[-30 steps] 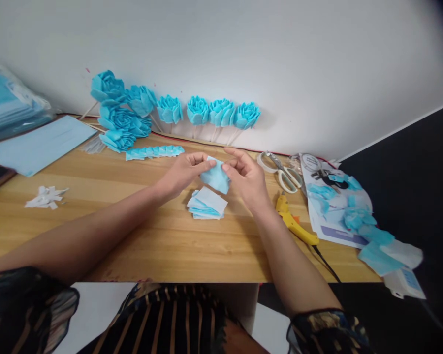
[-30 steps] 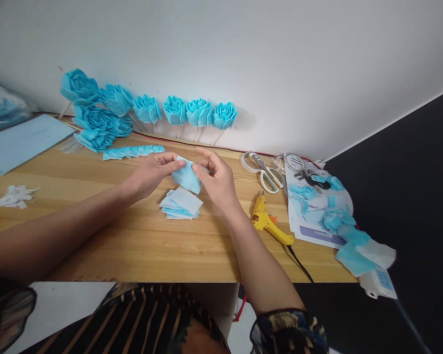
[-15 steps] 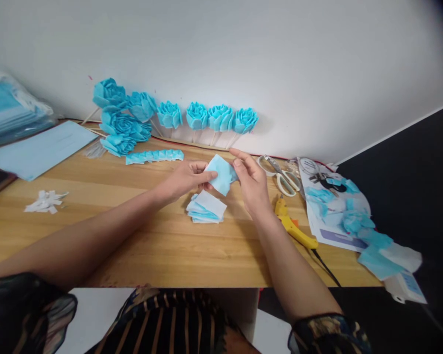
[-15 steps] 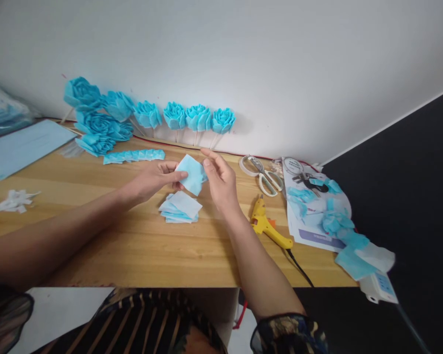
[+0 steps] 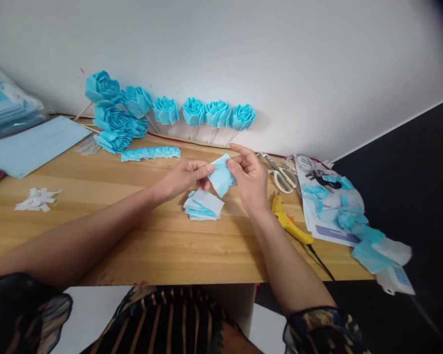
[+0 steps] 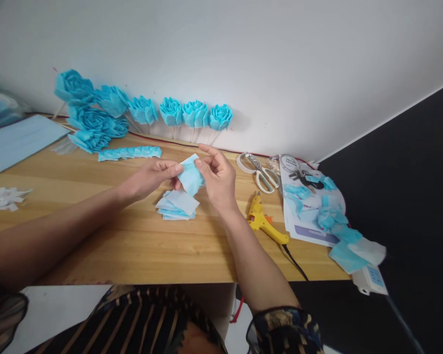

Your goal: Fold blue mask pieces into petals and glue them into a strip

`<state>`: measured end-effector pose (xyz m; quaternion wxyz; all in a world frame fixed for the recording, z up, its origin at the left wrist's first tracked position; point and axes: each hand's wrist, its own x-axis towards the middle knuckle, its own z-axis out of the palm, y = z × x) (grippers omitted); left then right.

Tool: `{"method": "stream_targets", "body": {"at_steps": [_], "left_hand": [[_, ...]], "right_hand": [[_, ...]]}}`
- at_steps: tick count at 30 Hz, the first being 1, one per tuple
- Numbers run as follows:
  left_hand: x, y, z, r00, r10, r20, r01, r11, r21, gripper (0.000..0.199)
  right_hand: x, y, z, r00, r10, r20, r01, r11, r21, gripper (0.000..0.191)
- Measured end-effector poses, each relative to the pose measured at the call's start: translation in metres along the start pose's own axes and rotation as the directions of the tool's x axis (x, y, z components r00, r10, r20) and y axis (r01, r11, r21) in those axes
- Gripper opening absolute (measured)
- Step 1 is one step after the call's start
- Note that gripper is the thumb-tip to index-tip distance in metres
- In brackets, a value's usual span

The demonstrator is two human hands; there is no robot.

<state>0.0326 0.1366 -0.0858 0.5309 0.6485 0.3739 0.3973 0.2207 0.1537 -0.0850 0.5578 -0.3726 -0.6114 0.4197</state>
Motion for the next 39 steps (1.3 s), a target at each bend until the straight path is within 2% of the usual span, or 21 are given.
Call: {"method": "stream_targets", "body": {"at_steps": [5,9,11,15,18,26,31,34,39], "left_hand": [[-0.001,0.001,0.002,1.000,0.026,-0.017,-0.026,1.000,-0.004,0.055],[-0.003,-0.001,0.007,0.993,-0.117,0.018,0.118,0.993,-0.015,0.033],[-0.003,-0.002,0.009,0.987,-0.160,-0.012,0.160,0.987,-0.021,0.027],[-0.001,-0.001,0.007,0.979,-0.072,-0.190,0.074,0.997,0.004,0.023],[0.002,-0.001,0.004,0.965,-0.010,-0.261,0.013,1.000,0.009,0.024],[0.004,-0.003,0.003,0.964,0.018,-0.264,-0.022,1.000,-0.012,0.024],[0.003,0.001,0.000,0.976,0.026,-0.217,-0.024,1.000,0.011,0.026],[0.003,0.000,-0.001,0.977,0.035,-0.209,-0.039,0.999,-0.013,0.027],[0.004,-0.004,-0.001,0.963,0.065,-0.261,-0.086,0.994,-0.071,0.033]], "right_hand": [[-0.001,-0.001,0.001,1.000,-0.023,-0.020,0.023,1.000,-0.009,0.031],[-0.002,0.001,0.002,1.000,0.001,-0.009,-0.002,0.998,-0.065,0.035],[-0.002,0.000,0.002,1.000,0.010,-0.020,-0.011,0.997,-0.078,0.036],[0.000,-0.002,0.000,0.998,0.057,-0.021,-0.057,0.998,-0.017,0.043],[0.001,-0.002,-0.001,0.998,0.063,0.012,-0.063,0.998,0.018,0.045],[0.002,0.000,0.001,1.000,-0.010,-0.018,0.009,1.000,-0.017,0.036],[0.000,-0.003,0.001,0.996,-0.063,-0.065,0.059,0.996,-0.061,0.034],[0.000,-0.003,0.001,0.995,-0.052,-0.079,0.047,0.997,-0.059,0.031],[0.002,0.001,0.000,1.000,-0.012,-0.021,0.011,0.999,-0.037,0.032]]}}
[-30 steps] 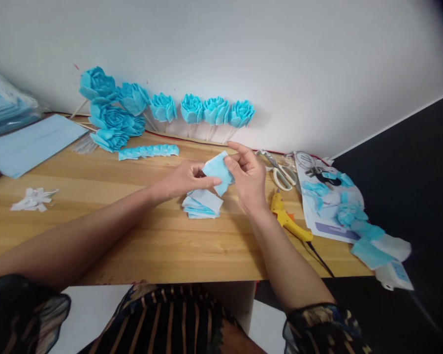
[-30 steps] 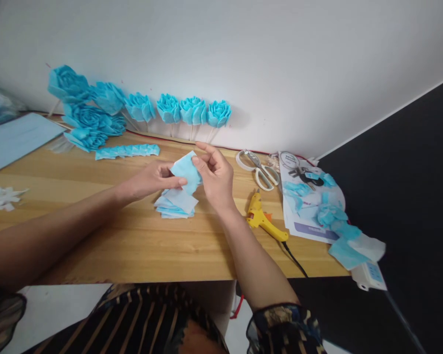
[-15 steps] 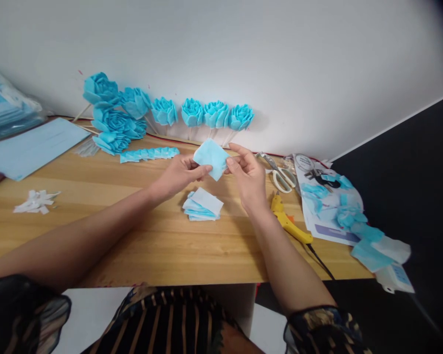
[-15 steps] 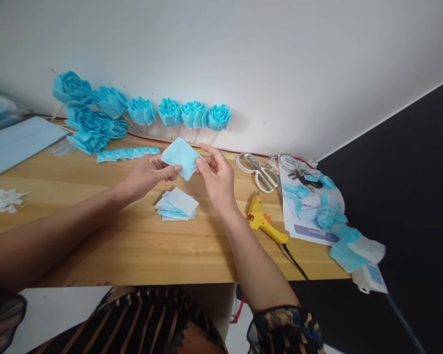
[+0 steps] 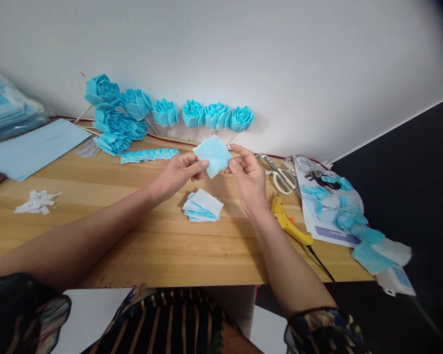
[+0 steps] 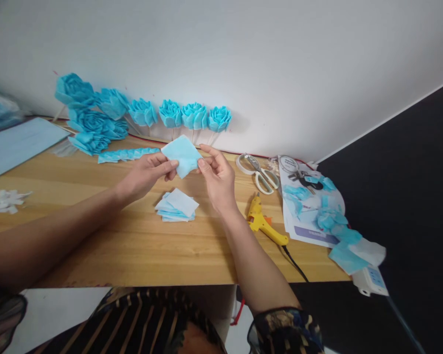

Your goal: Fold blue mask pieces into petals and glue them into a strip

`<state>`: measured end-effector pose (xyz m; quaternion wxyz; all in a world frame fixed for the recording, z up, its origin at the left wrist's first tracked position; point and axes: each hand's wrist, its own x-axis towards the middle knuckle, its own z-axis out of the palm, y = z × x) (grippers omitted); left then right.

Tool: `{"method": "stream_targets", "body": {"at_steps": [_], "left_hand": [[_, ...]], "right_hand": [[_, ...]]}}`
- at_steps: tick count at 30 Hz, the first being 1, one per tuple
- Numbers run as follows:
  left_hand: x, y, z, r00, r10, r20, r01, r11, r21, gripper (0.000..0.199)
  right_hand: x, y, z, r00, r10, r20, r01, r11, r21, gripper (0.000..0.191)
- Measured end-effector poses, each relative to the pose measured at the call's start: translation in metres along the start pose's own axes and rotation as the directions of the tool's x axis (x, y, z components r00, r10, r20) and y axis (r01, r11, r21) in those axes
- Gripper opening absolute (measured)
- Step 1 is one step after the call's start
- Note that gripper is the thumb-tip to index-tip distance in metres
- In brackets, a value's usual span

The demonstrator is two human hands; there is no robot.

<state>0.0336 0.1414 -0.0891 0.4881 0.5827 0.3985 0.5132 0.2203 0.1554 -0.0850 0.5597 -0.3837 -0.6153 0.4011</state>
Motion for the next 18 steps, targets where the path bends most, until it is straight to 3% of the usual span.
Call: {"method": "stream_targets", "body": {"at_steps": [7,14,18], "left_hand": [[0.0014,-0.0032,-0.0024,0.994,-0.070,-0.086,0.057,0.988,-0.140,0.033],[-0.0025,-0.0041,0.0012,0.992,-0.106,0.073,0.110,0.992,-0.058,0.041],[-0.0026,-0.0048,0.0012,0.990,-0.097,0.101,0.105,0.991,-0.083,0.042]], "right_hand": [[0.0015,0.0006,-0.0013,0.994,0.033,-0.102,-0.028,0.998,0.056,0.032],[-0.0024,-0.0023,0.0001,0.991,-0.024,-0.131,0.022,1.000,-0.013,0.033],[-0.0033,-0.0020,-0.0003,0.989,-0.065,-0.130,0.059,0.997,-0.050,0.033]]}}
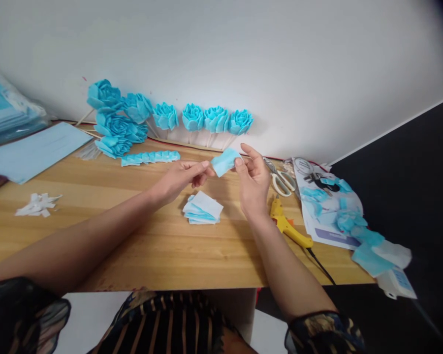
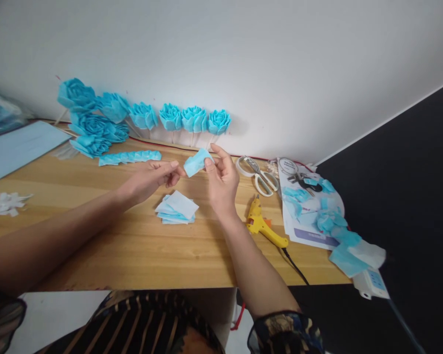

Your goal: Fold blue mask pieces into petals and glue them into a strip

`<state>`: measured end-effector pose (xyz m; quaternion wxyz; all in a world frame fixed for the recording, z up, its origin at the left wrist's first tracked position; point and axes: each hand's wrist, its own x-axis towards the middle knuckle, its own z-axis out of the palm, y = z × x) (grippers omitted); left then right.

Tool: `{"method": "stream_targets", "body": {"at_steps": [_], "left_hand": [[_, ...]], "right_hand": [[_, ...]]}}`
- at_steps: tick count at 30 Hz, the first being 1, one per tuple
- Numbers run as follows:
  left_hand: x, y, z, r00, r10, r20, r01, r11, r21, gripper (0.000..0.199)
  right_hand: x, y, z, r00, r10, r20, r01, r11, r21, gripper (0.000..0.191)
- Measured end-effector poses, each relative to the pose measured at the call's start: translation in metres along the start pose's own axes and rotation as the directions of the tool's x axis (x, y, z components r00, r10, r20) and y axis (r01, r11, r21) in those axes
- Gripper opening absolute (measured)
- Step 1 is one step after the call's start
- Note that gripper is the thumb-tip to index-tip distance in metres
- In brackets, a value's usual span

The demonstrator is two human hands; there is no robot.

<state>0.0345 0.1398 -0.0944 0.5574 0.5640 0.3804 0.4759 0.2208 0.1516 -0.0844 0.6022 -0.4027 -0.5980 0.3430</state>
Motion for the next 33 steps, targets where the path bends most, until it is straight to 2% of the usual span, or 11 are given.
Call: {"method": "stream_targets", "body": {"at_steps": [5,11,19,23,26,29,33], "left_hand": [[0.000,0.004,0.003,1.000,-0.010,0.023,0.008,0.997,0.075,0.045],[0.001,0.002,0.003,0.998,0.000,-0.057,0.004,0.998,0.070,0.034],[0.002,0.005,0.001,1.000,0.001,0.011,-0.002,0.991,0.137,0.031],[0.002,0.003,0.001,0.998,0.062,-0.028,-0.057,0.989,0.134,0.030],[0.003,-0.001,0.001,0.987,0.134,-0.083,-0.121,0.981,0.152,0.029],[0.004,-0.003,0.001,0.977,0.185,-0.108,-0.161,0.967,0.199,0.027],[0.003,-0.004,0.001,0.966,0.245,-0.079,-0.209,0.924,0.319,0.025]], "right_hand": [[-0.004,0.000,0.004,0.999,0.014,0.034,-0.014,1.000,0.002,0.035],[-0.006,0.000,0.009,0.997,0.049,0.053,-0.050,0.998,0.030,0.035],[-0.003,0.001,0.010,0.993,0.115,-0.007,-0.113,0.987,0.111,0.034],[0.000,0.007,0.006,0.975,0.204,0.089,-0.218,0.956,0.198,0.045],[0.005,0.011,0.002,0.940,0.290,0.178,-0.332,0.898,0.290,0.046],[0.011,0.012,-0.003,0.917,0.338,0.212,-0.395,0.845,0.360,0.050],[0.013,0.008,-0.004,0.903,0.351,0.248,-0.413,0.867,0.278,0.062]]}}
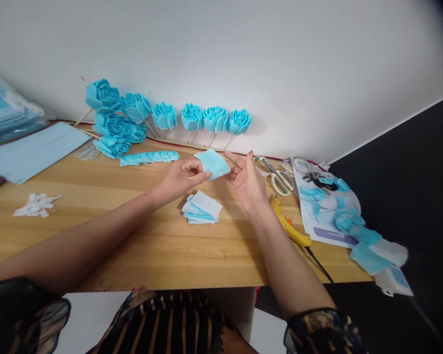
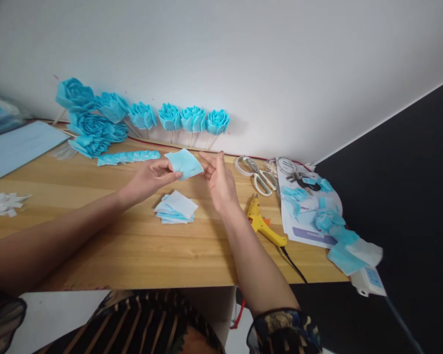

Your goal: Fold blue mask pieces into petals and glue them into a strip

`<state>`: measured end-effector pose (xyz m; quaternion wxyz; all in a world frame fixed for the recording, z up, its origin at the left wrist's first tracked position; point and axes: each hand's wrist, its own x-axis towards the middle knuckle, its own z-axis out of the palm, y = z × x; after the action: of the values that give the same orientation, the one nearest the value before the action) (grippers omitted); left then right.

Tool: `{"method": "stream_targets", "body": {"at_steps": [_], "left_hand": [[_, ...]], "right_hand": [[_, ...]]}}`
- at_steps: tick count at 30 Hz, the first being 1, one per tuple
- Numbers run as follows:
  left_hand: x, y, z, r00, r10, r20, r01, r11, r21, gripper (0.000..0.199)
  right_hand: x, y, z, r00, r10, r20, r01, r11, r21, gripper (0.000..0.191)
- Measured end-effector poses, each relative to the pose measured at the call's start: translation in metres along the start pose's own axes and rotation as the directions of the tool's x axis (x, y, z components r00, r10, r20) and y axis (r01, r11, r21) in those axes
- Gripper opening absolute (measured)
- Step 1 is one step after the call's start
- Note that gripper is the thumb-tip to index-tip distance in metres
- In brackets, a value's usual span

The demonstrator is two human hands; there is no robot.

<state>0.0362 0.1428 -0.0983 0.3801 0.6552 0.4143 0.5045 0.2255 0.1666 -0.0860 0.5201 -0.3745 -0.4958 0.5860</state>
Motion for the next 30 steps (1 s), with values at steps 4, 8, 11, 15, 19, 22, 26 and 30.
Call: {"method": "stream_targets", "body": {"at_steps": [4,8,11,15,19,22,26,30], "left_hand": [[-0.002,0.001,0.000,0.995,0.078,0.054,-0.084,0.992,0.099,0.024],[-0.002,0.002,0.001,0.997,0.049,0.062,-0.053,0.996,0.076,0.024],[-0.001,0.002,0.000,0.998,-0.044,0.039,0.045,0.999,-0.026,0.025],[0.002,0.000,-0.001,0.989,-0.123,-0.088,0.114,0.989,-0.096,0.026],[0.001,0.004,-0.001,0.958,-0.055,-0.282,0.041,0.997,-0.058,0.028],[-0.002,0.010,0.001,0.958,0.056,-0.280,-0.044,0.998,0.049,0.028],[-0.006,0.014,0.004,0.977,0.177,-0.117,-0.168,0.983,0.077,0.028],[-0.006,0.013,0.003,0.998,0.070,-0.011,-0.070,0.996,-0.053,0.038]], "right_hand": [[-0.004,-0.001,0.004,1.000,-0.026,0.010,0.027,0.996,-0.088,0.042],[-0.006,-0.001,0.005,0.993,-0.106,-0.049,0.099,0.987,-0.126,0.014],[-0.005,-0.002,0.004,0.978,-0.167,-0.124,0.155,0.983,-0.099,0.009],[-0.003,-0.002,0.003,0.969,-0.164,-0.183,0.155,0.986,-0.063,0.010],[-0.003,-0.002,0.003,0.964,-0.165,-0.208,0.147,0.984,-0.097,0.011],[-0.004,-0.001,0.006,0.963,-0.172,-0.208,0.146,0.980,-0.135,0.011],[-0.008,0.002,0.011,0.976,-0.151,-0.156,0.129,0.981,-0.143,0.012],[-0.013,0.002,0.014,0.995,-0.100,0.032,0.102,0.990,-0.096,0.036]]}}
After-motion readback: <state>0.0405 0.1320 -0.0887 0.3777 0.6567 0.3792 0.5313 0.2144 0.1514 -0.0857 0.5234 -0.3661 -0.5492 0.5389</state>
